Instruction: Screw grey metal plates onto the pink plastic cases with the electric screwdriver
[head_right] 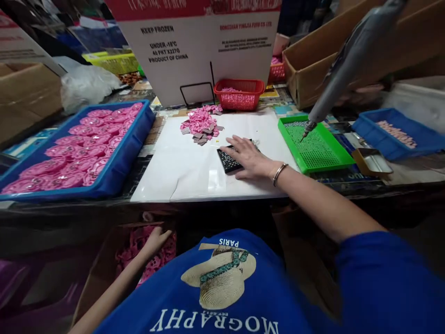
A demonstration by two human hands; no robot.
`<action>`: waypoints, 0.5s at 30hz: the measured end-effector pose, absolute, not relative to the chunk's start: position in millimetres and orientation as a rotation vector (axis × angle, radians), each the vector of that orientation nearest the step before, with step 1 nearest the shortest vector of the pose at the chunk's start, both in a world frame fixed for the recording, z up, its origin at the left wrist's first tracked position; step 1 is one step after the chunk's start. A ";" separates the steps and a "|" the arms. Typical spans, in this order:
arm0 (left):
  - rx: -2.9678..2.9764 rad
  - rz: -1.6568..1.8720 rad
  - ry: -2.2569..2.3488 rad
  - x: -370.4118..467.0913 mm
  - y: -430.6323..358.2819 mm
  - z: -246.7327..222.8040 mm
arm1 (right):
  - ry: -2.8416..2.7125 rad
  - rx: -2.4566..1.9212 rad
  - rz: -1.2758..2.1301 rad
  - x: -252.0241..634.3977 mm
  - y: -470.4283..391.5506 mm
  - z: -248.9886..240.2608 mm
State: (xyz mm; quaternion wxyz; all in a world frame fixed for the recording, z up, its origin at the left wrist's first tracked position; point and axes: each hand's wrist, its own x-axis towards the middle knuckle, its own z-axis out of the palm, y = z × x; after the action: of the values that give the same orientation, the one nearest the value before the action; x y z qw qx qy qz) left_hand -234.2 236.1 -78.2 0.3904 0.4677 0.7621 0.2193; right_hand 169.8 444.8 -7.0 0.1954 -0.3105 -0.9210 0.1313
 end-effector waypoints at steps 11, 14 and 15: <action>1.425 0.335 1.868 -224.2 219.4 -77.6 | -2.415 -1.228 0.459 187.1 549.6 -33.1; 1.415 0.228 1.877 -222.6 230.1 -86.7 | -2.298 -1.343 0.473 191.1 572.3 -30.8; 1.416 0.191 1.887 -221.1 235.3 -88.3 | -2.274 -1.381 0.468 191.3 574.6 -24.8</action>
State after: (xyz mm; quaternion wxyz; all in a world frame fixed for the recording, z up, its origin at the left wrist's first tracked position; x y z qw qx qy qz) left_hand -221.1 235.3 -88.3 0.3778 0.5538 0.7382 0.0748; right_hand 191.3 574.6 -24.8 0.2184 -0.4990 -0.8214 0.1692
